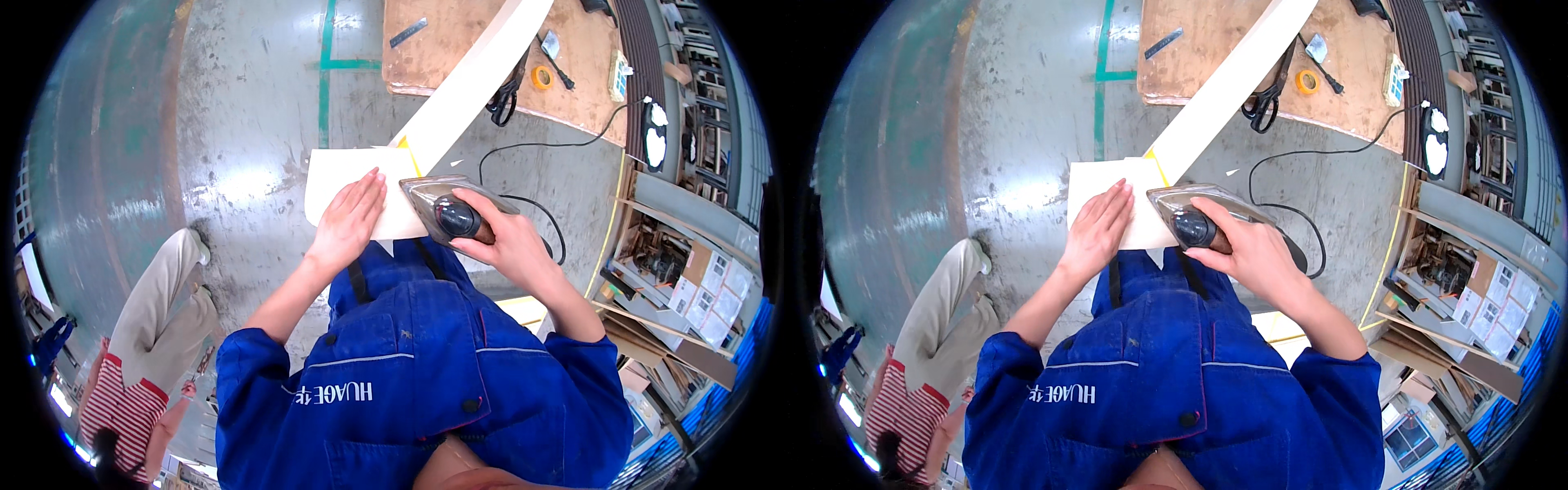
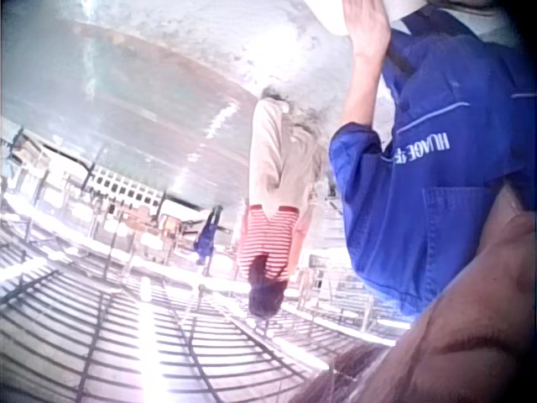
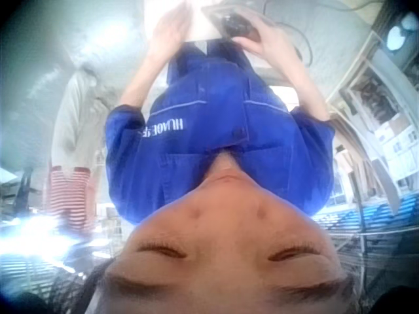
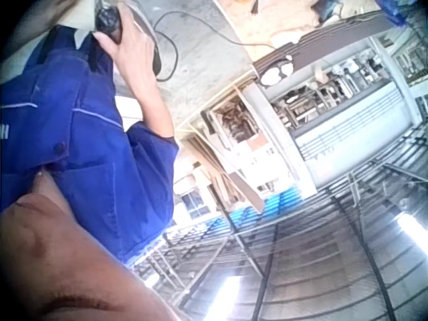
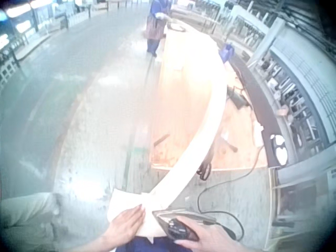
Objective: The person cuts a strip of wood veneer with shears, applies adhesive to a curved wooden part using a roller, and presses the veneer onto the edge by hand and with an iron.
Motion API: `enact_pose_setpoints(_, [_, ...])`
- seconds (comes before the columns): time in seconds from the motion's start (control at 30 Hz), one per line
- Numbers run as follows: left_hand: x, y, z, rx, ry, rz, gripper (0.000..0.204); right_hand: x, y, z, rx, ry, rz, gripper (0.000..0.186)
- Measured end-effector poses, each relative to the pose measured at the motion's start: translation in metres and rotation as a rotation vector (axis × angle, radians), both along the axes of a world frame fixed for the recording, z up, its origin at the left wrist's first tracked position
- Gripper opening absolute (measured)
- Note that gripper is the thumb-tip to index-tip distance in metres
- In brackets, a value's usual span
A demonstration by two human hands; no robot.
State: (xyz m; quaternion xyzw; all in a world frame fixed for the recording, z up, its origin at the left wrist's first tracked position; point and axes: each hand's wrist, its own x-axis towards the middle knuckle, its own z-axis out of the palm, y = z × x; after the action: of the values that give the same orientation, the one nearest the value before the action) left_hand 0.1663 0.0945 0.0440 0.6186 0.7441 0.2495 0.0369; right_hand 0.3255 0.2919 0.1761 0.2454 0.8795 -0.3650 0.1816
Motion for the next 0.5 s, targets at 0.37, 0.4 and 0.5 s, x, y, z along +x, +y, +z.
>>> enact_pose_setpoints(0.37, [0.002, -0.005, 0.001, -0.071, 0.103, 0.012, 0.037, -0.022, -0.003, 0.0, 0.039, 0.041, -0.019, 0.068])
enact_pose_setpoints(0.4, [0.001, -0.005, 0.001, -0.072, 0.118, 0.005, 0.035, -0.025, -0.003, 0.001, 0.048, 0.048, -0.018, 0.068])
enact_pose_setpoints(0.5, [-0.002, -0.006, 0.002, -0.068, 0.154, -0.013, 0.032, -0.031, -0.004, 0.001, 0.057, 0.047, -0.023, 0.069])
